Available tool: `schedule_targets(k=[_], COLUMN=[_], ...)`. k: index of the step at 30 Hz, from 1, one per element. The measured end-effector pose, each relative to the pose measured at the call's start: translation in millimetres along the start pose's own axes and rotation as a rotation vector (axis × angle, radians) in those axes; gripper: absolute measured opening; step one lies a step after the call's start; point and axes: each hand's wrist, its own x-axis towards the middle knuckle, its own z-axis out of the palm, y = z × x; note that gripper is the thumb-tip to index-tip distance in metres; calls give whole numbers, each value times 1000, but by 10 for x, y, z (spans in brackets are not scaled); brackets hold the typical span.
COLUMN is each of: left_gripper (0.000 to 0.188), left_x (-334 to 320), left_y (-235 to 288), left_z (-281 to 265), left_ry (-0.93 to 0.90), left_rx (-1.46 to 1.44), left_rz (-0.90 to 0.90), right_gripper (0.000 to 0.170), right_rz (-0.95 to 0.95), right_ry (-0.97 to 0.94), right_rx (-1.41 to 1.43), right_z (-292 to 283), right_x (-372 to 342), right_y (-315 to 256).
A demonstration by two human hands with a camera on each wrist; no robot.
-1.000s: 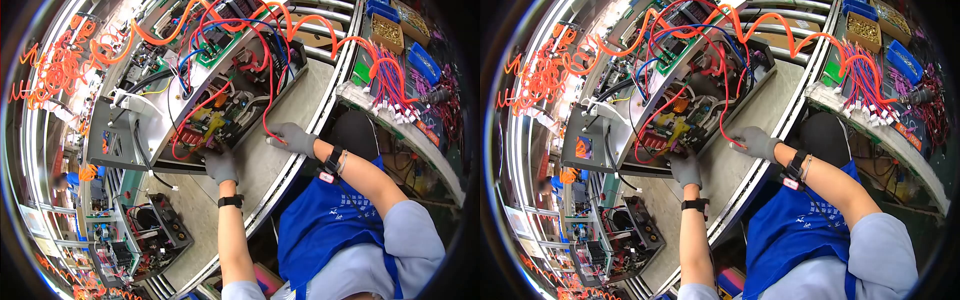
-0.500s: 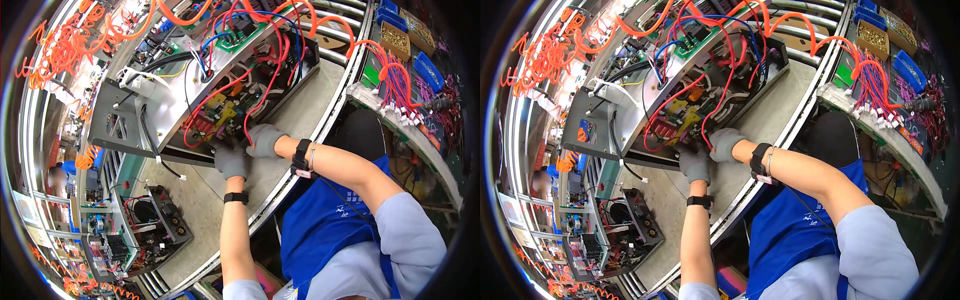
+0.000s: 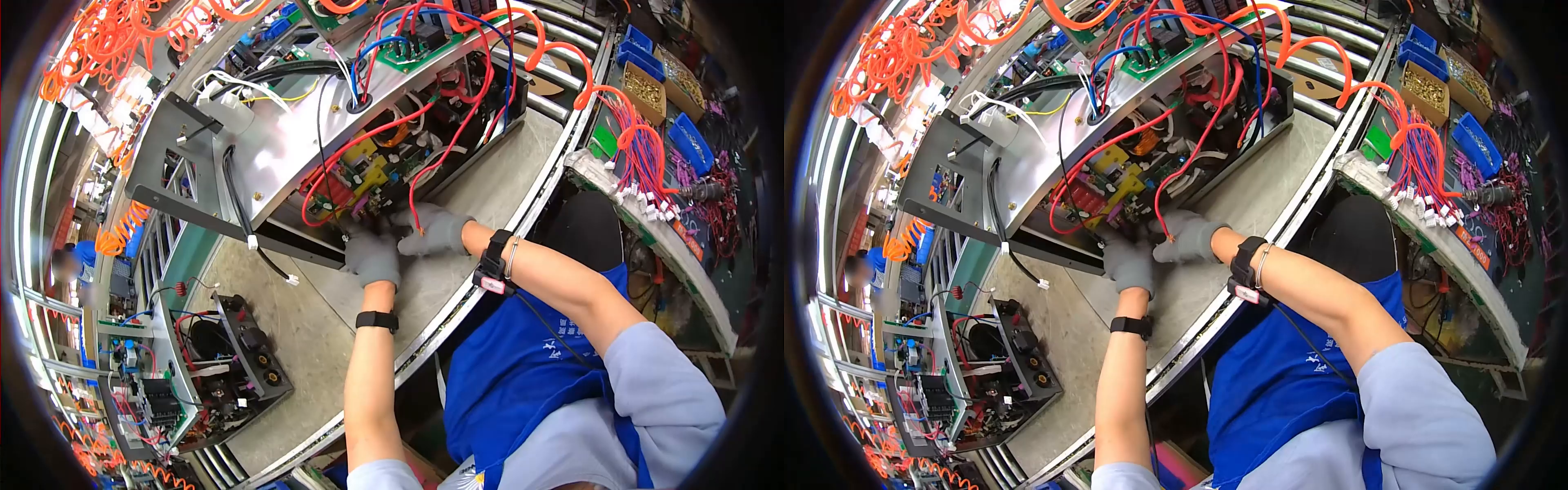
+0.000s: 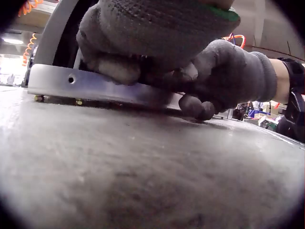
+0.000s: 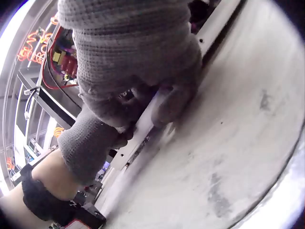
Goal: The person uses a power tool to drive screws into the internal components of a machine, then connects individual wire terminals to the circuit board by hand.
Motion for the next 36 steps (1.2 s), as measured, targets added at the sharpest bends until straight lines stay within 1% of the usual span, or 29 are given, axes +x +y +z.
schedule_targets(k=[2, 5, 8, 11, 14, 17, 20, 23, 24, 27, 28, 29, 30, 31, 32, 33, 34, 35, 36], left_gripper=[71, 70, 71, 70, 70, 71, 69, 68, 70, 66, 69, 69, 66, 64, 62, 62, 65, 71, 74], left_x=[13, -27, -27, -44, -26, -5, -30, 11, -13, -279, -424, -653, -850, -1126, -1412, -1642, -1894, -2084, -2237], left_y=[2, 32, 77, 155, 135, 118, 166, 125, 151, 343, 294, 377, 296, 274, 263, 161, 183, 164, 144], left_z=[5, 6, -22, -65, 10, 68, 32, 81, 15, -246, -268, -390, -363, -349, -292, -158, -142, -60, 9], left_ry=[-16, 57, 57, 52, 90, 77, 86, 36, 30, 8, 28, -36, -100, -126, 15, -3, 47, -26, -33], left_rx=[6, -25, -118, -152, -164, -91, -93, -14, -75, -179, -277, -145, -174, -136, -61, 5, 78, 101, 117], left_rz=[-15, -10, -58, -99, -110, -118, -127, -166, -149, -137, 30, -2, 107, 172, 348, 478, 568, 564, 547], right_gripper=[56, 54, 56, 54, 47, 43, 43, 43, 43, 43, 42, 42, 40, 39, 36, 33, 30, 27, 25], right_rz=[36, -156, -119, -65, -187, -187, -157, -149, -277, -292, -264, -234, -227, -220, -156, -89, -22, -87, -154], right_ry=[-21, 139, 43, 40, 157, 174, 111, 103, 262, 465, 443, 424, 498, 570, 593, 613, 634, 656, 686], right_rx=[46, -92, -222, -228, -145, -193, -210, -256, -260, -250, -261, -272, -228, -185, -125, -65, -5, -60, -122], right_z=[-3, 100, -18, 25, 82, 100, 103, 20, 31, -18, -71, -110, -58, 27, 102, 186, 276, 357, 411], right_x=[-22, 38, 8, 61, 80, 93, 171, 32, -104, -474, -661, -838, -983, -1120, -1224, -1325, -1424, -1479, -1484], right_y=[-59, 142, 40, 77, 181, 204, 297, 183, 184, 239, 232, 236, 298, 354, 381, 402, 425, 486, 572])
